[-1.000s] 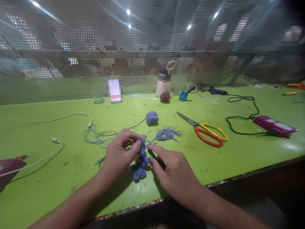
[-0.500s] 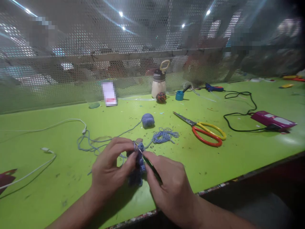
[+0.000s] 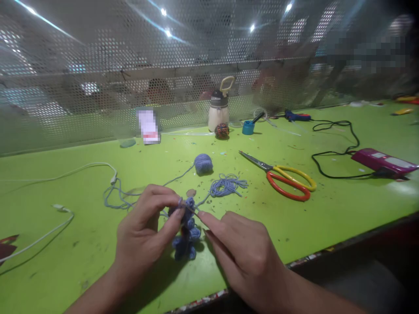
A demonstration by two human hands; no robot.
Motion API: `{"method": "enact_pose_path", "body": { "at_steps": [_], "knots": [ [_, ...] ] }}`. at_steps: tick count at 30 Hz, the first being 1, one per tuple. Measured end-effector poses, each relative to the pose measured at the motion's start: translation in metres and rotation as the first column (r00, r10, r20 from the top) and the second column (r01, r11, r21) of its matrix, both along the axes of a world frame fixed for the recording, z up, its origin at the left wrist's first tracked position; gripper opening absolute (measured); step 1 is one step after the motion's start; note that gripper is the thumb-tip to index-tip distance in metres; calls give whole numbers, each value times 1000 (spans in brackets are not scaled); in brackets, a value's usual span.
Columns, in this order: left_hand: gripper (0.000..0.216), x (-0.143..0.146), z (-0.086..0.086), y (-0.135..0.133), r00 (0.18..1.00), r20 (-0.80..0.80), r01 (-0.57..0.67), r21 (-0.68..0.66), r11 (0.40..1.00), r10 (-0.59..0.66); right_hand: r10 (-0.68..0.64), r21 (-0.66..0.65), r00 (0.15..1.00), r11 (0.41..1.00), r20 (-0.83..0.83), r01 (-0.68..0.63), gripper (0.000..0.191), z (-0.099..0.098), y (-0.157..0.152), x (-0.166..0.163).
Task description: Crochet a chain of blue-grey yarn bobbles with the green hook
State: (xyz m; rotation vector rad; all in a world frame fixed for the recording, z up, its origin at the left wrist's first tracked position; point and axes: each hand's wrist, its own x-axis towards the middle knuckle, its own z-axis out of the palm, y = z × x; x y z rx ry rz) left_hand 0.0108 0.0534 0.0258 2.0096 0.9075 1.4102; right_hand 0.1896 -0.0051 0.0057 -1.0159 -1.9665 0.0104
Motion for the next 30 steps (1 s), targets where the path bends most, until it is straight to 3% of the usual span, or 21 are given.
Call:
{"method": "enact_pose_path", "body": {
  "at_steps": [10,19,24,30],
  "knots": [
    [23,-2,-2,1,993,68,101,-158,982,-91,31,-253,992,966,-126,-62,29,11,-9,16],
    [18,3,1,-1,987,161,63,-252,966,-22,12,-225,955,971,-295,-82,34,7,-6,3],
    [18,-1,-1,-1,976,218,100,-335,937,-26,-32,-372,913,919,-407,-134,31,15,-6,3],
    [12,-1,-3,1,965,261,126,-430,894,-11,-103,-474,904,872,-415,-118,25,19,-6,5]
  ]
}}
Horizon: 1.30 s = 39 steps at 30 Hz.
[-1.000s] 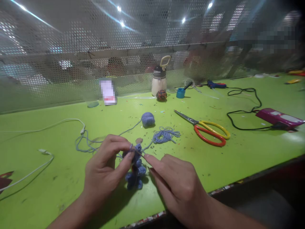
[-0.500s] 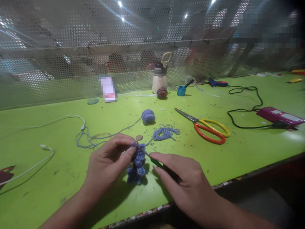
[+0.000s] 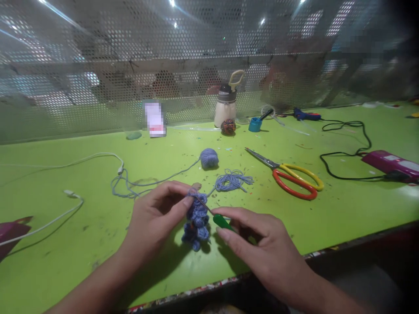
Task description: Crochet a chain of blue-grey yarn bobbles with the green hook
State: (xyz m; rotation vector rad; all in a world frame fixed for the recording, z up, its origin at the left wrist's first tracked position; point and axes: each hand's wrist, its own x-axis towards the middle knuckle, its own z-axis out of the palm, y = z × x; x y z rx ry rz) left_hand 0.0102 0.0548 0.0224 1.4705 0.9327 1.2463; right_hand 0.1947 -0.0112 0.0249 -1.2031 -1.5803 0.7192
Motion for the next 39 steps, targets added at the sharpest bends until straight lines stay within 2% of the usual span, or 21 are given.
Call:
{"method": "enact_pose_path", "body": {
  "at_steps": [3,9,13,18,23,27,39],
  "knots": [
    [12,0,-1,2,999,16,52,-30,998,-51,-7,15,1000,1000,15,6,24,-3,0,-1],
    [12,1,-1,3,996,17,84,-72,994,-83,-8,221,995,975,99,-14,34,-12,-2,0],
    [9,-3,0,4,994,3,104,-122,987,-105,35,144,994,988,100,-49,34,-5,0,5],
    [6,-5,-1,6,986,-11,164,-113,980,-166,87,37,993,995,77,-90,34,7,1,11],
    [4,-1,1,5,989,50,147,-162,976,-141,33,84,997,996,69,-38,32,7,0,10],
    [1,0,3,3,989,71,145,-204,968,-133,13,96,992,995,129,-26,30,6,-3,8],
    [2,-4,-1,5,987,15,160,-158,974,-159,49,153,972,985,231,-86,34,-5,-5,9]
  ]
}}
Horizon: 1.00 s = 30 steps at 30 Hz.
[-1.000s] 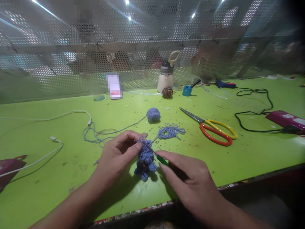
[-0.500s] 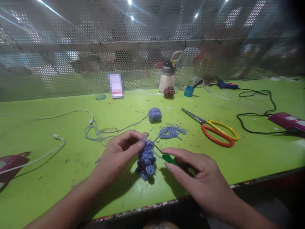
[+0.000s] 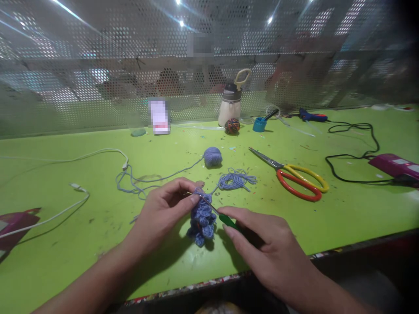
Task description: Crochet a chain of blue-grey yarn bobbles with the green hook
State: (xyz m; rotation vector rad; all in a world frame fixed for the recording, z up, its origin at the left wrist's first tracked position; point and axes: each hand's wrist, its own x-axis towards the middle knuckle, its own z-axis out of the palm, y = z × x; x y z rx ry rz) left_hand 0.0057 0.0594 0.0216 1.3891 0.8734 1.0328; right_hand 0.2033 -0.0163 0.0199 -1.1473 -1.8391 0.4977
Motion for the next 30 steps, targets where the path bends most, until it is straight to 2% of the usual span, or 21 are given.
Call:
{"method": "enact_pose_path", "body": {
  "at_steps": [8,14,22,26,30],
  "knots": [
    [2,2,5,-1,996,-83,-10,79,997,17,-17,31,996,999,88,15,32,2,1,5],
    [2,0,6,1,989,-143,26,20,999,-23,-15,54,972,999,235,3,28,6,1,13],
    [10,0,10,1,989,21,145,-189,971,-143,85,39,975,995,206,-95,28,10,7,21],
    [9,-3,12,3,975,67,223,-178,958,-214,152,-2,975,988,161,-154,27,10,12,26],
    [6,-7,10,4,967,58,255,-135,958,-249,167,-48,979,986,119,-162,27,8,16,28]
  ]
}}
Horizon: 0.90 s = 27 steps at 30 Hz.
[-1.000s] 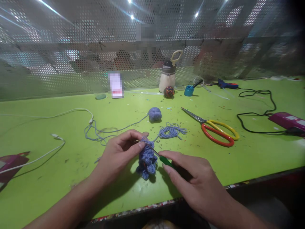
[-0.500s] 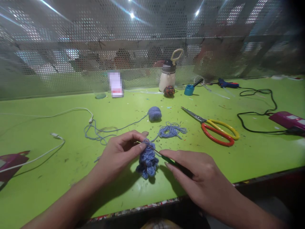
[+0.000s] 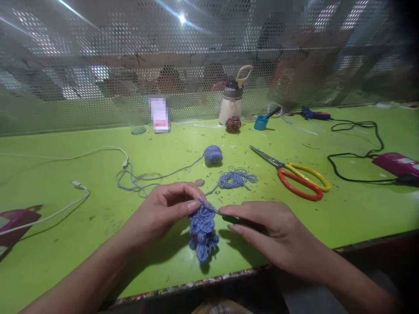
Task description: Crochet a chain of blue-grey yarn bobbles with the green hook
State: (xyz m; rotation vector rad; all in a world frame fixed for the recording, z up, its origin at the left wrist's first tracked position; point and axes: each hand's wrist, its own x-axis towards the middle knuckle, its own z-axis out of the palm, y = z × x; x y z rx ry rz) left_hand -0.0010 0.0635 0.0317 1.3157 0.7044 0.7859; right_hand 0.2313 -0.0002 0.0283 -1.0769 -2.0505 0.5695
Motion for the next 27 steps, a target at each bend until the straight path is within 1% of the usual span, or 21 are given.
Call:
{"method": "enact_pose_path", "body": {
  "at_steps": [5,9,12,16,19,25,27],
  "knots": [
    [6,-1,-1,2,996,-87,-1,31,1000,3,-12,-128,998,992,-63,4,26,1,5,3],
    [6,1,-2,3,992,-125,-8,44,999,14,10,-185,995,982,-99,-29,25,1,11,6],
    [8,1,-2,3,992,-124,-5,56,998,12,58,-206,995,976,-84,-74,24,1,14,8],
    [10,2,-1,3,992,-120,-27,34,999,31,190,-173,980,965,-54,-196,23,5,14,8],
    [9,3,-2,5,989,-130,-61,23,998,63,289,-132,957,949,-3,-286,24,10,12,7],
    [7,5,-4,6,984,-89,-153,1,988,153,327,-59,928,945,179,-321,27,24,0,3],
    [5,6,-5,6,979,-88,-185,-22,982,183,294,-28,930,955,221,-295,24,25,-8,3]
  ]
}}
